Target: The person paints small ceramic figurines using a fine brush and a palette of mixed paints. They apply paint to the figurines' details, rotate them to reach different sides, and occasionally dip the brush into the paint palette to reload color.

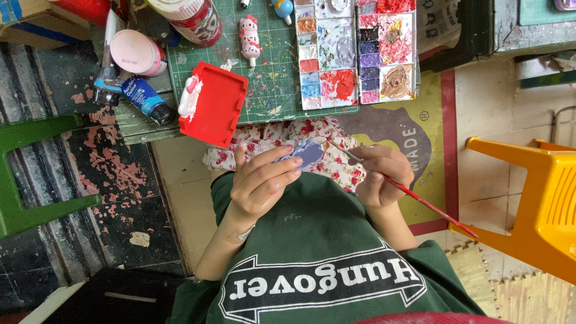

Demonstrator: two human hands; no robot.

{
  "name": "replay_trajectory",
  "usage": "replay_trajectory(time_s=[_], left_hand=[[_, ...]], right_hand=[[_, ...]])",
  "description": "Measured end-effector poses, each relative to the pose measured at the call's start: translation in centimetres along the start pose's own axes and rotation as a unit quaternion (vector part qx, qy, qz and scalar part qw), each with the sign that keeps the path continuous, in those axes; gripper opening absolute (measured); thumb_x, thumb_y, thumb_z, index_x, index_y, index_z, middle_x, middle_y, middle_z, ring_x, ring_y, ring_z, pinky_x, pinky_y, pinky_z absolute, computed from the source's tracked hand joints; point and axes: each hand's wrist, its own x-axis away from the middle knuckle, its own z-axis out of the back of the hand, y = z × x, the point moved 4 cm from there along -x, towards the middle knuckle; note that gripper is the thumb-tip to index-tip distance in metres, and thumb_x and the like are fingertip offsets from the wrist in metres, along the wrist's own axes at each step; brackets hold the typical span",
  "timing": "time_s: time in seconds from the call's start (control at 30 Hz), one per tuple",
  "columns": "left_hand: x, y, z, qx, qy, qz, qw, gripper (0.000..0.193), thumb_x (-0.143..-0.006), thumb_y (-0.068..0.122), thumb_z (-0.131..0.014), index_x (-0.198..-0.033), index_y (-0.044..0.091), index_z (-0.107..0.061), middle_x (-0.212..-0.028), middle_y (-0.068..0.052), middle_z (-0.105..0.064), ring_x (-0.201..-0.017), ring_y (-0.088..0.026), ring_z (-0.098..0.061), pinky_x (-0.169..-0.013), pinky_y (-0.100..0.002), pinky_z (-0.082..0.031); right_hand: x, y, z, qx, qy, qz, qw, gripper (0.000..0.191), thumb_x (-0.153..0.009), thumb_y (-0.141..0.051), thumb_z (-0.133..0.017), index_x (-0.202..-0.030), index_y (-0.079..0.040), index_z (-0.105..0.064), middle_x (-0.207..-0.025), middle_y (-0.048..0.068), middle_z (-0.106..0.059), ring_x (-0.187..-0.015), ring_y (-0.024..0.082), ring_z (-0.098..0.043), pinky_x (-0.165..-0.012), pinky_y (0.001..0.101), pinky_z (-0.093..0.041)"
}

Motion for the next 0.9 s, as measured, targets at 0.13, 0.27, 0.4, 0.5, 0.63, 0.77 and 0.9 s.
replay_trajectory(time_s=[0.13, 0.27, 0.4, 0.5, 0.63, 0.77, 0.9], left_hand=[[-0.14, -0.07, 0.01, 0.002, 0.000, 0.001, 1.000, 0.028, -0.086, 0.000, -0.089, -0.099, 0.017, -0.071, -0.112, 0.003, -0.076, -0.116, -0.016, -0.071, -0.130, -0.046, -0.018], [-0.20, -0.06, 0.04, 0.003, 0.001, -0.001, 1.000, 0.028, -0.086, -0.001, -0.088, -0.099, 0.017, -0.071, -0.112, 0.003, -0.076, -0.116, -0.016, -0.071, -0.130, -0.046, -0.017], [-0.22, -0.11, 0.00, 0.001, 0.005, -0.003, 1.000, 0.028, -0.087, -0.002, -0.088, -0.099, 0.017, -0.070, -0.112, 0.003, -0.076, -0.116, -0.017, -0.072, -0.130, -0.047, -0.016], [-0.19, -0.09, -0.10, 0.000, 0.005, -0.002, 1.000, 0.028, -0.086, -0.002, -0.088, -0.099, 0.017, -0.071, -0.112, 0.003, -0.076, -0.115, -0.017, -0.072, -0.130, -0.047, -0.015], [-0.22, -0.02, -0.12, -0.001, 0.001, -0.002, 1.000, 0.027, -0.087, -0.002, -0.088, -0.099, 0.017, -0.072, -0.112, 0.003, -0.076, -0.115, -0.016, -0.072, -0.131, -0.045, -0.014], [-0.25, 0.19, 0.04, -0.007, -0.002, -0.010, 1.000, 0.024, -0.088, -0.001, -0.085, -0.100, 0.017, -0.075, -0.113, 0.003, -0.076, -0.113, -0.016, -0.073, -0.130, -0.042, -0.011], [-0.39, 0.21, 0.01, -0.010, -0.010, -0.010, 1.000, 0.026, -0.088, -0.003, -0.085, -0.102, 0.016, -0.076, -0.112, 0.002, -0.077, -0.113, -0.017, -0.073, -0.131, -0.043, -0.012]], right_hand=[[0.02, 0.08, -0.01, -0.023, 0.019, 0.030, 0.999, 0.028, -0.111, -0.025, -0.047, -0.096, -0.002, -0.050, -0.079, 0.018, -0.069, -0.062, 0.024, -0.064, -0.060, 0.0359, -0.050], [0.01, 0.35, -0.08, -0.047, 0.018, 0.028, 0.998, 0.031, -0.112, -0.026, -0.048, -0.095, 0.000, -0.050, -0.080, 0.018, -0.069, -0.064, 0.026, -0.067, -0.060, 0.0358, -0.052], [0.09, 0.34, 0.19, -0.051, 0.030, 0.006, 0.998, 0.032, -0.110, -0.028, -0.048, -0.092, -0.002, -0.051, -0.079, 0.020, -0.070, -0.058, 0.022, -0.060, -0.057, 0.0334, -0.048], [0.05, 0.36, 0.19, -0.031, -0.002, -0.018, 0.999, 0.031, -0.111, -0.028, -0.047, -0.089, -0.007, -0.052, -0.085, 0.023, -0.070, -0.060, 0.025, -0.064, -0.057, 0.0328, -0.050], [-0.20, 0.23, 0.21, -0.042, 0.014, 0.014, 0.999, 0.026, -0.110, -0.024, -0.048, -0.096, -0.002, -0.051, -0.080, 0.020, -0.070, -0.062, 0.025, -0.065, -0.058, 0.0338, -0.051], [-0.26, 0.48, -0.02, -0.042, 0.004, 0.015, 0.999, 0.022, -0.111, -0.022, -0.049, -0.100, -0.003, -0.050, -0.082, 0.020, -0.070, -0.065, 0.027, -0.068, -0.059, 0.0342, -0.053], [0.17, 0.90, 0.23, -0.042, 0.010, 0.023, 0.999, 0.022, -0.112, -0.022, -0.048, -0.103, -0.003, -0.050, -0.082, 0.018, -0.069, -0.066, 0.027, -0.068, -0.059, 0.0343, -0.054]])
